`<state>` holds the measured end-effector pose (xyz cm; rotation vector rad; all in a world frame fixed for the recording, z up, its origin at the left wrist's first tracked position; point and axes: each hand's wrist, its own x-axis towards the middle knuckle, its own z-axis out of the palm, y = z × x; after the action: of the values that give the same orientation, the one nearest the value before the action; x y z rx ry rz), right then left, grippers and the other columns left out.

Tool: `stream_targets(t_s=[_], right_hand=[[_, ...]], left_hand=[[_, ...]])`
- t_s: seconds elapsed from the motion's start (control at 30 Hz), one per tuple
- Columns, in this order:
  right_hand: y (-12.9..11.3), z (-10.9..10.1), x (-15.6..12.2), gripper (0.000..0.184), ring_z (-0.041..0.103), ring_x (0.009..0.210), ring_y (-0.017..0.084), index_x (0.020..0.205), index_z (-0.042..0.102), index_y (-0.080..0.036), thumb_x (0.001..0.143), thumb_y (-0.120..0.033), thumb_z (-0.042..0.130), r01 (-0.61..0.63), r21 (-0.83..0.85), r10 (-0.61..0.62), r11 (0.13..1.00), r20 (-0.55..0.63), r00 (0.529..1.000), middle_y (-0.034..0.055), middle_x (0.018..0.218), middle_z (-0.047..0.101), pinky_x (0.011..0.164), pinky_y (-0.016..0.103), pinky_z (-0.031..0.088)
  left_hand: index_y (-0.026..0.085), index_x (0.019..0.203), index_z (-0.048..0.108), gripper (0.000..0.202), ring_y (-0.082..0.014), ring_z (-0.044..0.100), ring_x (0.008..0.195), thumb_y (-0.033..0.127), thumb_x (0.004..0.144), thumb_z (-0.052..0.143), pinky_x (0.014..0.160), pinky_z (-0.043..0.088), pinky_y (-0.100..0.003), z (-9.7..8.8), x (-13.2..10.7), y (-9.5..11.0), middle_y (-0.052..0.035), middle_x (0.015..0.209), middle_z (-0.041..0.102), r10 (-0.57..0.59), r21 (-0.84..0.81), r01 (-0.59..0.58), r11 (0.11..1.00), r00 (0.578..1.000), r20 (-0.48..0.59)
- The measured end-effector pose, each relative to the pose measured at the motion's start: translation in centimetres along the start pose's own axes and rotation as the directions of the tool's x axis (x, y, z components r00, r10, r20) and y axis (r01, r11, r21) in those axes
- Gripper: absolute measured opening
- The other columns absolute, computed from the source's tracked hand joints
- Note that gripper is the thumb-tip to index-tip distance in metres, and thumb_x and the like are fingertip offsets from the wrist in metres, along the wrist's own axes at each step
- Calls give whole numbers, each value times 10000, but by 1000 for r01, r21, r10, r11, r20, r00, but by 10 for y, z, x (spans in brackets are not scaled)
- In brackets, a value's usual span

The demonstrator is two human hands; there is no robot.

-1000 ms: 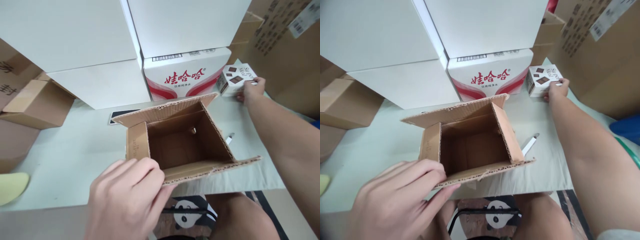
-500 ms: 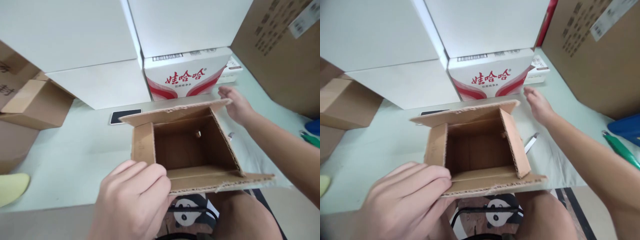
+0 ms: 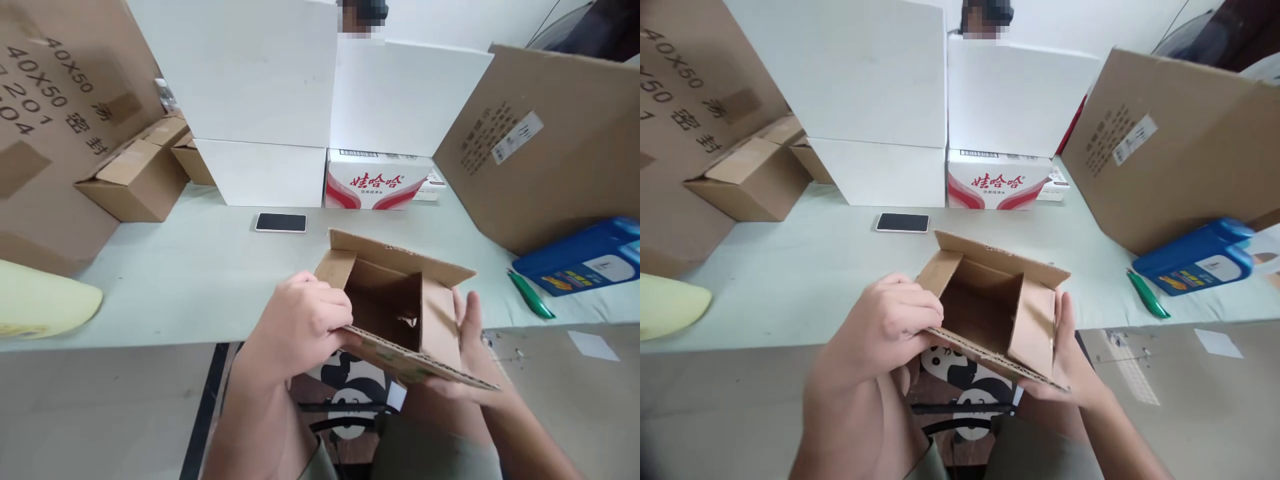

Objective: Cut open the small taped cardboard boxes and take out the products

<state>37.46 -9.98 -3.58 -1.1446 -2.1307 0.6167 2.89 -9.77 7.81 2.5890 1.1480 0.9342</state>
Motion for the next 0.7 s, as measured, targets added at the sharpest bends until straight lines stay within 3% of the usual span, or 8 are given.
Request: stream_targets(t_s=[0.1, 0.2, 0.27, 0.33, 0.4, 0.5, 0.6, 0.7], right_hand=[[-8, -5, 5, 1327, 337, 1583, 450, 1687, -137, -344, 773, -754, 733, -10, 33, 11, 999, -26, 1000, 168, 1744, 182, 1207, 681, 406], [-19, -31, 5, 1234, 447, 1515, 421, 1686, 32, -371, 753, -761, 739, 53, -70, -65, 996, -170, 983, 158, 1650, 340, 1177, 627, 465], [-24, -54, 7, 1215, 460, 1500, 400, 1660, 111, -428, 704, -765, 779, 31, -173, -89, 984, -338, 937, 134, 1615, 376, 1206, 612, 436], [-24, -76, 18, 1284, 475, 1482, 389, 1645, 87, -431, 647, -703, 848, -138, -178, 24, 974, -528, 849, 143, 1618, 376, 1227, 604, 407], [-15, -91, 40, 1350, 431, 1517, 380, 1656, 20, -334, 639, -577, 874, -398, -83, 239, 914, -680, 693, 193, 1659, 320, 1266, 577, 352], [13, -99, 90, 1298, 298, 1593, 372, 1672, 15, -190, 687, -457, 817, -660, 40, 448, 750, -765, 463, 254, 1692, 205, 1312, 504, 261], [48, -95, 140, 1240, 359, 1542, 379, 1679, 74, -156, 731, -475, 808, -762, 55, 529, 645, -752, 394, 291, 1632, 236, 1275, 441, 296], [80, -83, 179, 1234, 344, 1537, 400, 1684, 79, -164, 752, -510, 811, -792, 29, 557, 610, -727, 403, 311, 1622, 191, 1253, 441, 293]], left_hand=[[221, 826, 685, 164, -142, 694, 805, 77, 889, 638, 801, 443, -345, -2, 0, 3, 50, 896, 787, 42, 22, -39, 999, 979, -199], [227, 1059, 686, 116, -189, 697, 930, 201, 946, 683, 856, 519, -364, -9, -2, 1, -36, 1025, 757, 55, -36, -83, 996, 870, -489], [223, 1054, 669, 116, -180, 678, 872, 181, 946, 663, 798, 546, -345, -13, -5, -4, -41, 979, 718, 34, -73, -96, 993, 805, -592], [222, 1019, 660, 116, -168, 672, 833, 143, 936, 644, 756, 555, -327, -15, -7, -11, -31, 939, 700, 14, -96, -92, 991, 792, -611], [219, 995, 657, 109, -163, 682, 816, 132, 933, 635, 729, 556, -318, -14, -6, -17, -25, 917, 709, -3, -124, -86, 989, 814, -581], [213, 905, 645, 121, -143, 670, 734, 97, 924, 618, 681, 537, -307, -9, -1, -23, 1, 814, 705, -9, -182, -106, 978, 843, -538], [209, 847, 625, 172, -128, 602, 632, 42, 883, 607, 623, 505, -308, -2, 4, -26, 23, 697, 647, 0, -249, -178, 952, 814, -581], [200, 854, 628, 187, -120, 537, 571, 17, 849, 592, 566, 468, -304, 4, 7, -32, 28, 645, 593, -14, -292, -223, 930, 772, -636]])
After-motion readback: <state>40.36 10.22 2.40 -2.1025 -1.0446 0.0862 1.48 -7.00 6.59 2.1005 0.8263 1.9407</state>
